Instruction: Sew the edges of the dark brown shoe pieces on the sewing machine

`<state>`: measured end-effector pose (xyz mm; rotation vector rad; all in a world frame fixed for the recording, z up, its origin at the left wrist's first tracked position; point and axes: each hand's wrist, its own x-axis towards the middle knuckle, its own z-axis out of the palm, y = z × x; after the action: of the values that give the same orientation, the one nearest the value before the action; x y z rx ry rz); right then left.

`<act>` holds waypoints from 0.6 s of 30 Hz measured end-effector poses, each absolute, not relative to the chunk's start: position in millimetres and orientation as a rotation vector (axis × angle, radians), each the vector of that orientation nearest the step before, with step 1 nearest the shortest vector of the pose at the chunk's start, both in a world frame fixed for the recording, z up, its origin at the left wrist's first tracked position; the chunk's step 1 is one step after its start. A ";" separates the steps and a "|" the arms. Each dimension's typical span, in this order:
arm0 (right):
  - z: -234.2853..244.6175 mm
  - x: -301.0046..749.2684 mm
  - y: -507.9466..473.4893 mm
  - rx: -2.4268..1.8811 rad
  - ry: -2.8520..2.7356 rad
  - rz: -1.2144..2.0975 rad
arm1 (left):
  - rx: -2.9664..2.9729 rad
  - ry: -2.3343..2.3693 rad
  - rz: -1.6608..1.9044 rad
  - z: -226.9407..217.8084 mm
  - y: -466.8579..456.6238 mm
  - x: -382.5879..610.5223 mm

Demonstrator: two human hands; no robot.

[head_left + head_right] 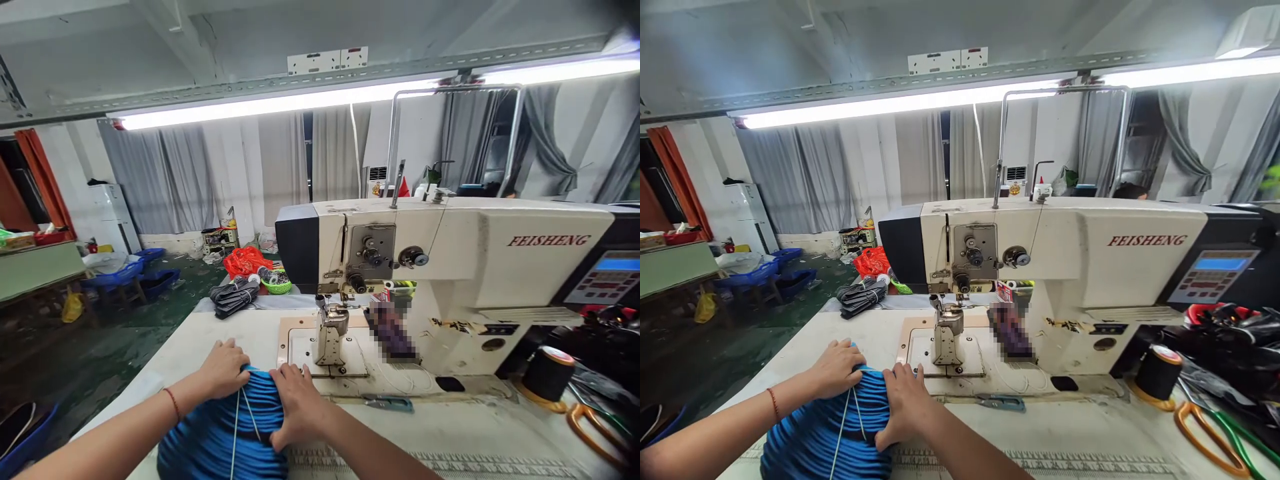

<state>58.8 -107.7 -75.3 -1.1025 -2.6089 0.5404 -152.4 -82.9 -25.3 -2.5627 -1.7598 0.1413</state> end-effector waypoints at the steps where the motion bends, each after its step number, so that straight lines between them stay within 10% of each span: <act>1: -76.7 60.6 -107.1 -1.093 -2.601 0.541 | -2.568 -1.758 0.119 -26.8 -84.6 -156.0; 18: -88.1 60.1 -99.4 -0.949 -1.886 1.004 | -2.263 -2.286 -0.986 -67.8 -82.4 -189.6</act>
<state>60.1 -99.4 -88.1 -0.9493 -1.8858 1.0044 -189.6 -82.4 -67.8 -2.2628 -2.2862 -0.9855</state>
